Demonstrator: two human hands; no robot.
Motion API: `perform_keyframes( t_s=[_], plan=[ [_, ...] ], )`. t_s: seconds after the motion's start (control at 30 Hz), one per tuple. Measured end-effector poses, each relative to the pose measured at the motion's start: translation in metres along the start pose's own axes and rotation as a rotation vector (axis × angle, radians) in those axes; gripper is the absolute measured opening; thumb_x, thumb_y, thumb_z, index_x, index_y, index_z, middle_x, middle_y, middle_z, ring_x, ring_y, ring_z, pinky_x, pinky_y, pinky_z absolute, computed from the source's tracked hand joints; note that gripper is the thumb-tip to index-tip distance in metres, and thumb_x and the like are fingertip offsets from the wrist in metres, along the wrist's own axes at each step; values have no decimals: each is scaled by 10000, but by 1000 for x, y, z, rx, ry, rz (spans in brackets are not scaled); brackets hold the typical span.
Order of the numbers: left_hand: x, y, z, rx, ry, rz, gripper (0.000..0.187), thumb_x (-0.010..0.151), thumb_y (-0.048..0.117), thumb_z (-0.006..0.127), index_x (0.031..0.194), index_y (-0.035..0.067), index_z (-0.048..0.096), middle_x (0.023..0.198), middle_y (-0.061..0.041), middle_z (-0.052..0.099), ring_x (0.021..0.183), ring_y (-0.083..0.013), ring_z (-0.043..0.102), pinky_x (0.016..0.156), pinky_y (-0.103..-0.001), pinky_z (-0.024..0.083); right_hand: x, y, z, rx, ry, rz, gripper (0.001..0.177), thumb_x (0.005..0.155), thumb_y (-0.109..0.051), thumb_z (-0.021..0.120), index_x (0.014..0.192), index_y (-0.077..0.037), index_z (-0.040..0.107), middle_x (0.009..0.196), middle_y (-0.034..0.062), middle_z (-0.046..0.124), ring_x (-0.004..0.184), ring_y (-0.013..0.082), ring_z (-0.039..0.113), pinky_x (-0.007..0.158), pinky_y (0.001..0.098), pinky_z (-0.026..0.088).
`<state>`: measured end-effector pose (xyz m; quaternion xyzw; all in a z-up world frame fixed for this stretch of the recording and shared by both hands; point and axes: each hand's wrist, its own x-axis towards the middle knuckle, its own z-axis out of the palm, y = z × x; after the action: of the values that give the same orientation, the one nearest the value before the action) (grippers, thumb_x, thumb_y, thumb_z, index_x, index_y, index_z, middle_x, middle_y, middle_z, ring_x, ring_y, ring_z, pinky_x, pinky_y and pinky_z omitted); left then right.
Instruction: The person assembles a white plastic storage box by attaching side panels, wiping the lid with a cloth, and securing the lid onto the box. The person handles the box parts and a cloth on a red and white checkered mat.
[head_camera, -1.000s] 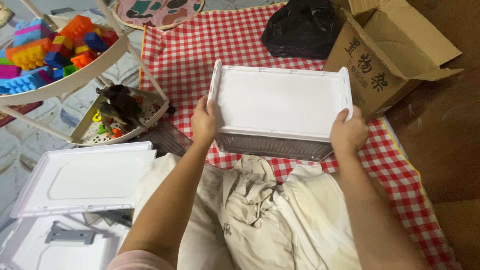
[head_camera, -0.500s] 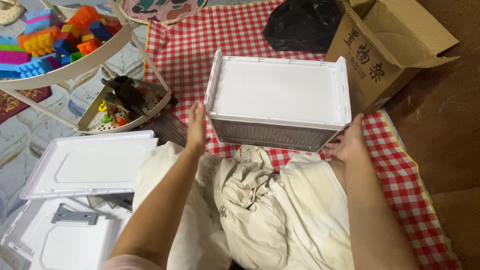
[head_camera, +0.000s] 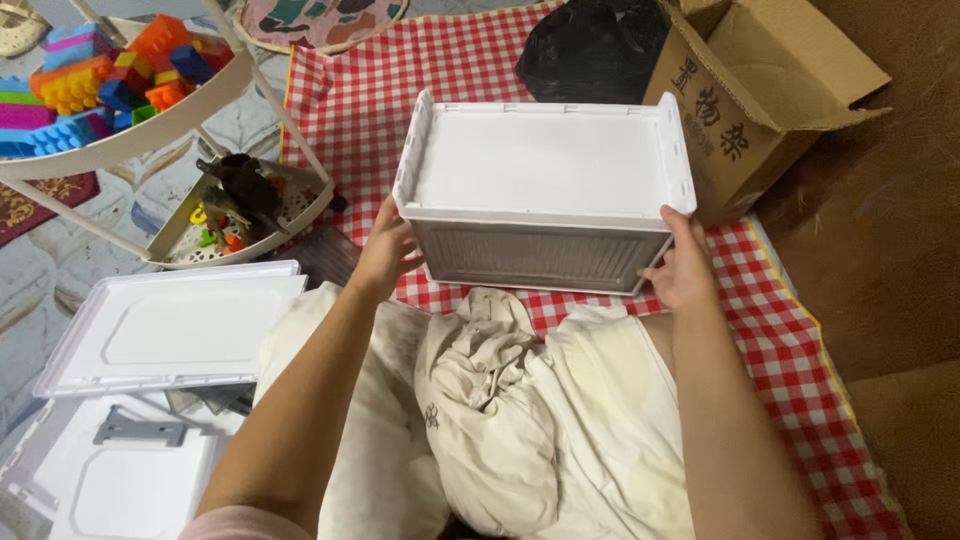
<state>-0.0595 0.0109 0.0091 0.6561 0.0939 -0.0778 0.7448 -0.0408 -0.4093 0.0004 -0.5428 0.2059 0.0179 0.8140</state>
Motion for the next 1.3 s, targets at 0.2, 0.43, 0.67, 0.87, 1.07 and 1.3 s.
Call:
perform_keyframes(
  t_s=[0.2,0.43,0.67,0.87,1.07,1.3],
  plan=[
    [4,-26,-2,-121,-107,135,1052,729,-187,409,1631,315,204,1661,-56,279,1194,-257,510,752,-257,457,22,9,-6,11,-17,-50,808,887,-437,706,1551,-115,377,1624,167,418,1530,387,346,1150,726,211],
    [35,-51,14,-114,114,-25,980,823,-147,504,1655,282,214,1668,-159,359,1258,-361,521,777,-309,473,14,9,4,-35,112,227,752,936,-500,601,1558,-161,347,1595,173,398,1458,437,414,1152,629,350],
    [51,-73,2,-77,36,70,1030,822,-193,483,1644,287,89,1672,-141,215,1394,-263,399,1067,-365,475,26,19,-6,162,73,44,828,892,-369,627,1570,-208,181,1626,143,270,1474,460,310,1170,555,307],
    [42,-98,-24,61,478,117,540,943,-19,675,1428,64,453,1264,-188,592,1077,-244,618,845,-319,544,57,51,-39,-36,-59,153,638,911,-99,680,1474,44,416,1480,240,548,1212,298,655,1022,330,531],
    [8,-88,-71,-211,471,100,285,1082,188,614,1004,-85,645,804,-156,667,691,-196,704,607,-293,582,39,47,-20,-672,-18,57,232,1029,-182,737,1123,30,748,1055,212,752,656,147,551,573,248,463],
    [-78,-58,-97,114,524,350,454,918,-11,606,1358,98,627,1230,-72,684,929,-138,665,746,-258,575,7,36,23,-852,-169,-25,424,1058,-225,801,1126,186,719,1129,358,733,754,230,629,603,288,446]
  ],
)
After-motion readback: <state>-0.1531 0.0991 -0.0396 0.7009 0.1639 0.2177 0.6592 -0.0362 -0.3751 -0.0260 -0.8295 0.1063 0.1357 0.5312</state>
